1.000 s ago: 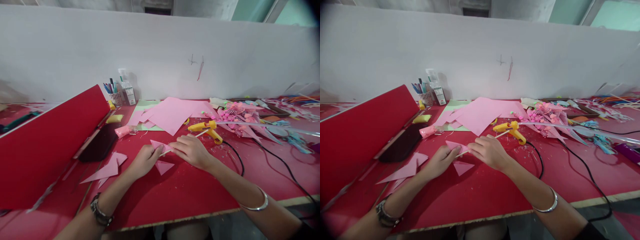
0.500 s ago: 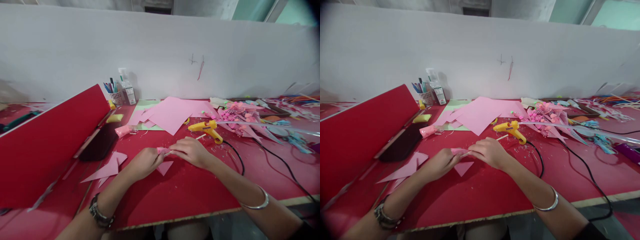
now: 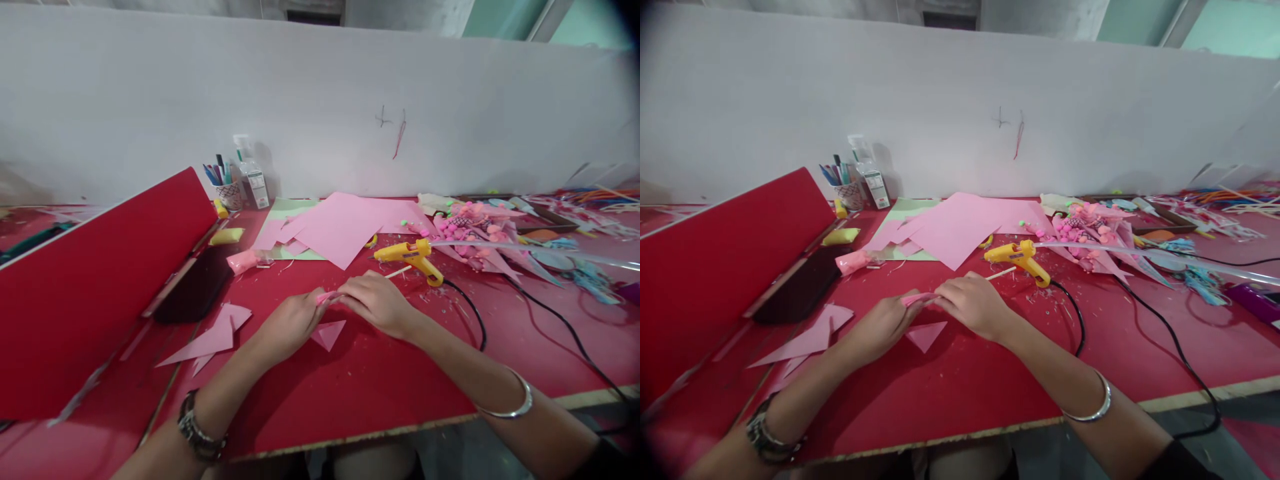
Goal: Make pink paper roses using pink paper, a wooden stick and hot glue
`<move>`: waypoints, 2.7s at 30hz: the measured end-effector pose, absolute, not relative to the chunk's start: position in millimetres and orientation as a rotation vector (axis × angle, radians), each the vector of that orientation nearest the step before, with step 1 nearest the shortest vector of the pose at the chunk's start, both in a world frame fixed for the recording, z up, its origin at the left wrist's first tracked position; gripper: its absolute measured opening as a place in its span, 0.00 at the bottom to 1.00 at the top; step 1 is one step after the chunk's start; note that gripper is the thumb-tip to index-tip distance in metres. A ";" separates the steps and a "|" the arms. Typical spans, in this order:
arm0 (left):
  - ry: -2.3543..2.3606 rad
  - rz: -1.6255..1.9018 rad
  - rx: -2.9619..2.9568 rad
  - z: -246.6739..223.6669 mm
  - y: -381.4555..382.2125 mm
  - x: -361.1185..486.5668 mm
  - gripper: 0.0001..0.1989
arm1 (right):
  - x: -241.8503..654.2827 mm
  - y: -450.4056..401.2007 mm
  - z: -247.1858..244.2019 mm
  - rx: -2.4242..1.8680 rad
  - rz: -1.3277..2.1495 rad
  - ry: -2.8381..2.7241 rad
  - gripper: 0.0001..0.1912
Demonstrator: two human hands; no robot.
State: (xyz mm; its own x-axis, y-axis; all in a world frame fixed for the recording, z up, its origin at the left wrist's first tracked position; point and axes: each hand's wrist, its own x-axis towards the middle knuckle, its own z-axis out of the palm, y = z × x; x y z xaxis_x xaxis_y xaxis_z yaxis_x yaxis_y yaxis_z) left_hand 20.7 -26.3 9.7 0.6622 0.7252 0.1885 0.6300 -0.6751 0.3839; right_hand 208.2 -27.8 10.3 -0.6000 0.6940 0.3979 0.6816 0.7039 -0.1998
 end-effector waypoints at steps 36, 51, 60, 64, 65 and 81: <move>0.924 0.596 3.296 14.0 -21.8 11.6 0.11 | 206.2 -32.4 18.2 -1.132 0.129 -2.524 0.15; 0.951 0.502 3.325 13.1 -22.5 14.9 0.12 | 209.4 -30.7 18.4 -1.125 0.203 -2.578 0.15; 1.181 0.485 2.591 12.4 -24.9 21.2 0.16 | 206.6 -30.0 14.8 -1.116 0.052 -2.556 0.16; 1.045 0.702 2.210 15.2 -28.4 23.2 0.18 | 206.5 -32.0 15.0 -1.099 -0.135 -2.476 0.17; 1.035 0.728 2.132 15.3 -29.0 23.6 0.18 | 206.3 -32.9 15.3 -1.097 -0.180 -2.464 0.17; 0.985 0.771 1.754 16.9 -30.5 23.7 0.19 | 205.7 -33.4 14.2 -1.110 -0.389 -2.458 0.15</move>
State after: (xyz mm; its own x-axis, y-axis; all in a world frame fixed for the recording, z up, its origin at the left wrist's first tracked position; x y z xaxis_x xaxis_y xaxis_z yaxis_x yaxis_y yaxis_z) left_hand 23.7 -30.5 16.9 0.4768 0.8762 0.0700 0.2788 -0.2263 0.9333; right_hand 205.7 -33.4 14.2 -0.5968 0.6455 0.4766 0.7611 0.6436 0.0813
